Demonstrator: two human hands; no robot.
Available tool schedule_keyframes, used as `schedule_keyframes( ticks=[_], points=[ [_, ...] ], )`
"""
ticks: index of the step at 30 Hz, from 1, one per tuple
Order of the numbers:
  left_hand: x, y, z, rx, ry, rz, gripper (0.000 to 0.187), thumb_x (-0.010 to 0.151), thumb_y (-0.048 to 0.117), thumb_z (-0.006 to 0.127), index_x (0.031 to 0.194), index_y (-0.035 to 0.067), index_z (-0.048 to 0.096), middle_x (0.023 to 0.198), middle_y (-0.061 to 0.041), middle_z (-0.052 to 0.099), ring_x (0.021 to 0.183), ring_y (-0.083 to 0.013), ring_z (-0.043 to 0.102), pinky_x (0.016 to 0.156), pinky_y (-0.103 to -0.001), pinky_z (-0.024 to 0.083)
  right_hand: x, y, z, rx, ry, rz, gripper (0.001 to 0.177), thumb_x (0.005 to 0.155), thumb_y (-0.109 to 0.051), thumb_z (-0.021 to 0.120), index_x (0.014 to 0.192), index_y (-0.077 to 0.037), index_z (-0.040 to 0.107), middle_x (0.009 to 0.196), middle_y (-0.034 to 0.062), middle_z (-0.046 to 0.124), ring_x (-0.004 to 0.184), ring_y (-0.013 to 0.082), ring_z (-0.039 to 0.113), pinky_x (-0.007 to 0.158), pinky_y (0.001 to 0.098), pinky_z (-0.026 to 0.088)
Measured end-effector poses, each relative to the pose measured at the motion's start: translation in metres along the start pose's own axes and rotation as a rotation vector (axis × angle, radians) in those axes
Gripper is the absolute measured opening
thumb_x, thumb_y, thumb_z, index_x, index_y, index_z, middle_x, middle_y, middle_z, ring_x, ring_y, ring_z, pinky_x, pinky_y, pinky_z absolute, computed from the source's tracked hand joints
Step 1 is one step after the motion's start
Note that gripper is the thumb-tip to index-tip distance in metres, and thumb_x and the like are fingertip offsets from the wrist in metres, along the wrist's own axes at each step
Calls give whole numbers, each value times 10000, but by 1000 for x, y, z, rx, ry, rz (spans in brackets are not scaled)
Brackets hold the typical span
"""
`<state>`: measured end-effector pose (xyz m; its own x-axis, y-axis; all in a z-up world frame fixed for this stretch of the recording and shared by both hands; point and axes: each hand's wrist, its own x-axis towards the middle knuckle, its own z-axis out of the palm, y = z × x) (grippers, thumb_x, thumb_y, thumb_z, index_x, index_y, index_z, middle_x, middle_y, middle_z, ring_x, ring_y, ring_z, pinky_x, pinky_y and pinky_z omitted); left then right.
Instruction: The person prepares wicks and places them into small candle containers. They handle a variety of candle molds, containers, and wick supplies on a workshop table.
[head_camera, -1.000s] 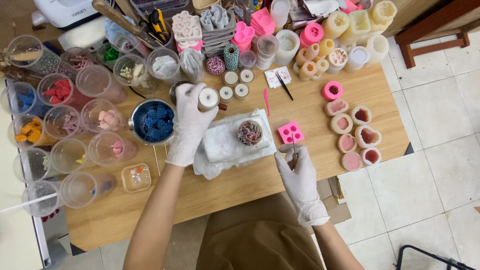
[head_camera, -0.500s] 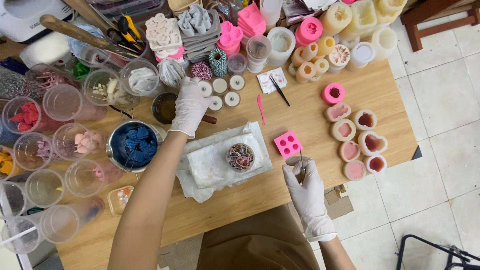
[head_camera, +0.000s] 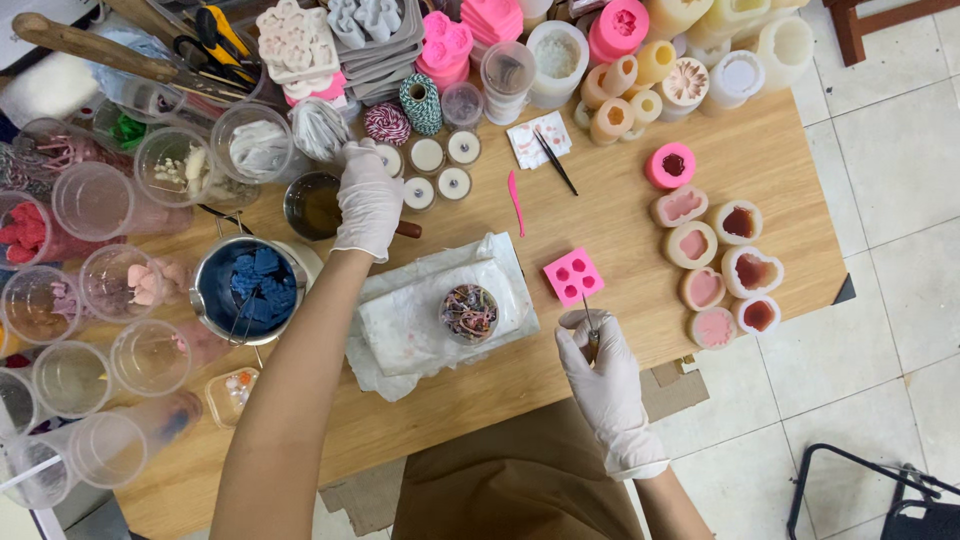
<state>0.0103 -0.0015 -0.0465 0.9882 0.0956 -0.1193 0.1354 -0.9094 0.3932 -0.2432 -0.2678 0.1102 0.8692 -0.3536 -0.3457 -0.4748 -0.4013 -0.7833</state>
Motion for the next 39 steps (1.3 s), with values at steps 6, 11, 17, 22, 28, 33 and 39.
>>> schedule_keyframes(
  ticks=[6,11,17,22,28,33,39],
  points=[
    [2,17,2,-64,-19,-155,565,849,327,856,1171,-29,557,1160,-234,615,1042,-400,687,879,-444,566,2,0,-2,-12,-5,-14,160,915,-149,728,1020,-67,639,726,4,545,638,80,531,618,255,497],
    [1,22,-1,-104,-18,-192,573,838,278,841,1182,-48,519,1137,-240,619,994,-399,702,835,-450,577,1,8,1,-32,11,-99,170,910,-136,733,998,-59,611,819,-8,615,660,90,548,641,258,503],
    [1,20,2,-101,-5,-124,651,761,228,866,1179,-85,477,1065,-245,650,969,-396,713,823,-439,581,1,14,4,-13,1,-82,159,907,-126,737,967,-57,608,828,13,646,646,100,545,630,261,505],
    [5,13,9,-102,-11,-123,629,748,250,892,1144,-57,512,1053,-223,679,961,-377,721,821,-431,582,0,10,5,-90,-3,-44,167,899,-130,749,1016,-73,646,733,51,584,632,109,527,601,271,488],
    [6,10,16,-175,-1,-231,653,756,272,891,1171,-51,503,1042,-210,691,972,-359,719,842,-420,575,-1,5,5,-4,-40,-37,162,909,-142,735,994,-69,618,776,6,610,636,93,536,610,258,498],
    [3,12,17,-218,4,-197,614,763,242,885,1160,-50,519,1068,-208,678,966,-363,721,836,-417,586,-2,0,8,-96,-6,-54,173,895,-147,748,1023,-88,649,712,24,575,630,93,544,596,267,490],
    [3,9,22,-264,-4,-312,631,727,246,899,1140,-58,532,1052,-217,666,974,-375,712,826,-424,587,-3,-1,10,-87,-14,-102,172,900,-144,744,980,-64,614,784,-24,624,609,102,526,573,267,480]
  ],
)
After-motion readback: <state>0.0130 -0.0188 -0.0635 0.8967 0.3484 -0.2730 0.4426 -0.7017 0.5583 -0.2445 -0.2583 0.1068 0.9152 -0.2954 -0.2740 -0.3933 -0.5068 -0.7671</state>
